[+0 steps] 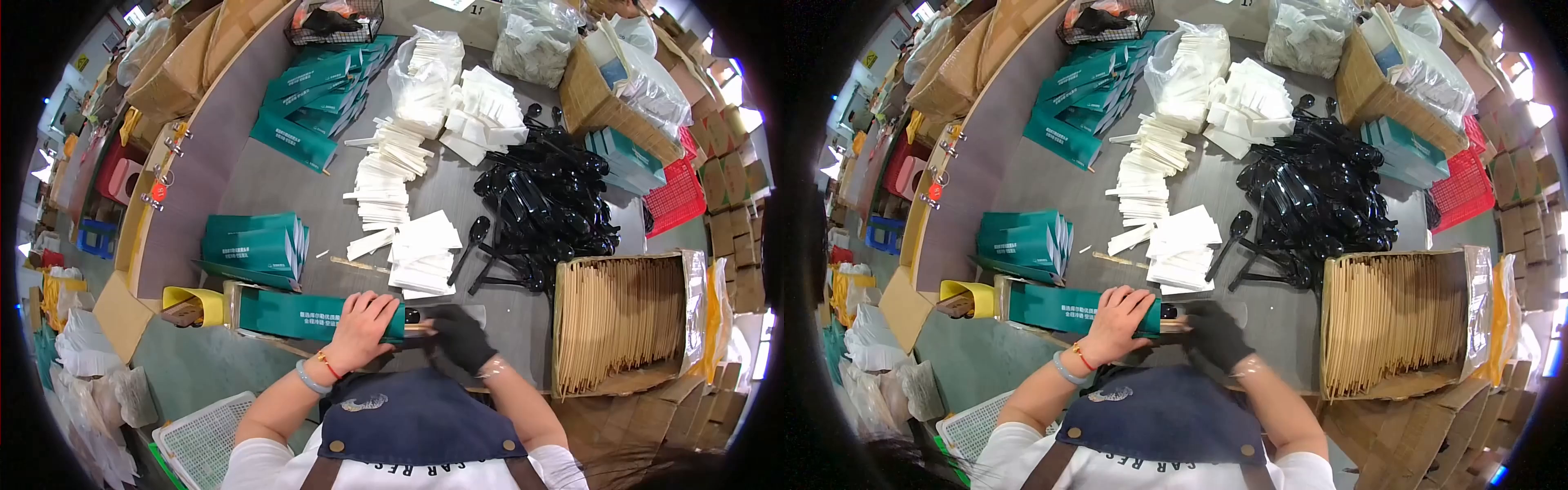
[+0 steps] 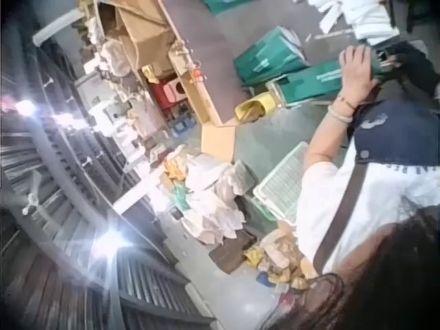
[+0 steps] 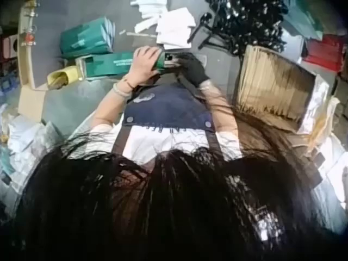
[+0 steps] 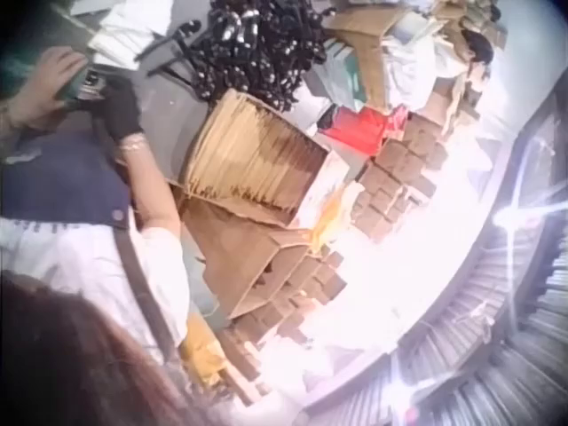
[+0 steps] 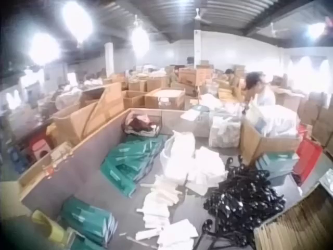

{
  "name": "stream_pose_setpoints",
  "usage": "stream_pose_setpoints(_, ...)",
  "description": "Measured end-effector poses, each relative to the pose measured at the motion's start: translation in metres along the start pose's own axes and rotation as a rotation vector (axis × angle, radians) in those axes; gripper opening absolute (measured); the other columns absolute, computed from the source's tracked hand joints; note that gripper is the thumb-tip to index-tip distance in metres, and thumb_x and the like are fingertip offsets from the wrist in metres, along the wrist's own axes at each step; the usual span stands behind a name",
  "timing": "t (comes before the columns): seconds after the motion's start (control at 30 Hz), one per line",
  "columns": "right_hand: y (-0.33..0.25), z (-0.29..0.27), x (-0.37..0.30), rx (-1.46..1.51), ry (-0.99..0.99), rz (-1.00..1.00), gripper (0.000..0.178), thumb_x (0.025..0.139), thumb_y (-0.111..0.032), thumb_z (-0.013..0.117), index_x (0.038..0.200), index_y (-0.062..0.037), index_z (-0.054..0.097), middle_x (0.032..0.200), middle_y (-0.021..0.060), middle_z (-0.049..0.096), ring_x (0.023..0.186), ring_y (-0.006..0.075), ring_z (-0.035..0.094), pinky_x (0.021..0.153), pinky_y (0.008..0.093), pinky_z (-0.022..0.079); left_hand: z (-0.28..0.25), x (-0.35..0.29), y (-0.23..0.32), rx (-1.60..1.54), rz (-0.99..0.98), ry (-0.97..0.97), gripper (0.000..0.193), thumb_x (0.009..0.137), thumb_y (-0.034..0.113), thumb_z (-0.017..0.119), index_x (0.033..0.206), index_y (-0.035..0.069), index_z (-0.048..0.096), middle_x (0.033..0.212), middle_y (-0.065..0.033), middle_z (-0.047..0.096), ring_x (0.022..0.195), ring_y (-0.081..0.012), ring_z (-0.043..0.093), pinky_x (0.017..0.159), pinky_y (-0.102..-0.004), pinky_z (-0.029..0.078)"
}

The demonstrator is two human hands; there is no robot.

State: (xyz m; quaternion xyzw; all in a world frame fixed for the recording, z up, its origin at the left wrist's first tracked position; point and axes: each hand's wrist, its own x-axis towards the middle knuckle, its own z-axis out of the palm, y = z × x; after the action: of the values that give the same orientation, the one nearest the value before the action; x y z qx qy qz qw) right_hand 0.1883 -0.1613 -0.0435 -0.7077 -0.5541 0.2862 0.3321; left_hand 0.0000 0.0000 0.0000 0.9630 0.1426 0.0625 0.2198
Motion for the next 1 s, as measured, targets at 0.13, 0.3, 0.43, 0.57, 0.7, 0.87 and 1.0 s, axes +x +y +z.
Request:
stream_pose_setpoints(0.13,0.014,-0.011,-0.023,0.021,0.262,0.241,0.013,0.077,-0.015,0.071,0.074,-0.0047,0.064,0.077,0.0086,0.063,0.082,0.0282,0.061,0.072,0.0397,0.051,0.001,0.001,0.009,0.037,-0.011,-0.042,0.077,0.060,0.023,0.083,0.127,0.005,0.052,0.124,-0.0090,0.052,0.112,-0.0298,0.048,0.095,-0.0434,0.037)
stream_pose_setpoints(0.3,-0.037,0.020,0.005,0.189,0.198,0.141,0.033,0.070,-0.015,0.080,0.096,-0.0056,0.062,0.089,0.0097,0.059,0.080,0.0267,0.061,0.073,0.0360,0.050,0.008,0.015,0.013,0.065,0.051,0.069,0.067,0.067,0.017,0.076,0.129,0.013,0.052,0.120,-0.0080,0.053,0.106,-0.0287,0.050,0.088,-0.0422,0.039)
stream_pose_setpoints(0.43,-0.044,-0.019,0.008,-0.411,0.172,-0.077,0.060,0.057,-0.032,0.086,0.107,-0.0101,0.059,0.105,0.0086,0.056,0.099,0.0318,0.055,0.083,0.0421,0.042,-0.003,0.023,0.014,0.233,0.146,-0.063,0.052,0.066,0.011,0.070,0.115,0.027,0.062,0.103,-0.0082,0.053,0.093,-0.0280,0.050,0.079,-0.0380,0.038)
stream_pose_setpoints(0.57,-0.030,-0.030,-0.001,-0.408,0.079,-0.021,0.063,0.056,-0.037,0.085,0.107,-0.0113,0.058,0.103,0.0087,0.057,0.098,0.0311,0.055,0.086,0.0419,0.039,-0.053,0.033,0.013,0.236,0.163,-0.314,0.018,0.073,0.013,0.061,0.090,0.018,0.065,0.094,-0.0111,0.054,0.090,-0.0303,0.053,0.077,-0.0439,0.039)
stream_pose_setpoints(0.7,-0.031,-0.064,-0.014,-0.384,0.193,0.185,0.061,0.057,-0.035,0.084,0.106,-0.0109,0.057,0.099,0.0074,0.058,0.097,0.0301,0.055,0.085,0.0420,0.039,-0.114,0.032,-0.058,0.330,0.049,-0.025,0.024,0.067,0.007,0.065,0.090,0.013,0.065,0.108,-0.0162,0.056,0.103,-0.0359,0.053,0.085,-0.0461,0.043)
stream_pose_setpoints(0.87,-0.043,-0.063,-0.014,-0.465,0.174,0.159,0.061,0.057,-0.034,0.084,0.106,-0.0112,0.057,0.098,0.0067,0.058,0.097,0.0284,0.055,0.084,0.0423,0.039,-0.045,-0.007,-0.046,0.087,-0.273,0.314,0.046,0.070,0.029,0.074,0.106,0.004,0.062,0.125,-0.0176,0.051,0.117,-0.0388,0.045,0.097,-0.0530,0.038)
stream_pose_setpoints(1.0,-0.051,-0.060,-0.012,-0.544,0.098,0.128,0.061,0.059,-0.040,0.081,0.107,-0.0102,0.059,0.103,0.0081,0.060,0.095,0.0277,0.058,0.083,0.0443,0.040,0.015,-0.023,-0.016,0.060,-0.437,0.242,0.082,0.065,0.043,0.081,0.130,0.002,0.051,0.135,-0.0174,0.045,0.128,-0.0379,0.036,0.109,-0.0559,0.022)
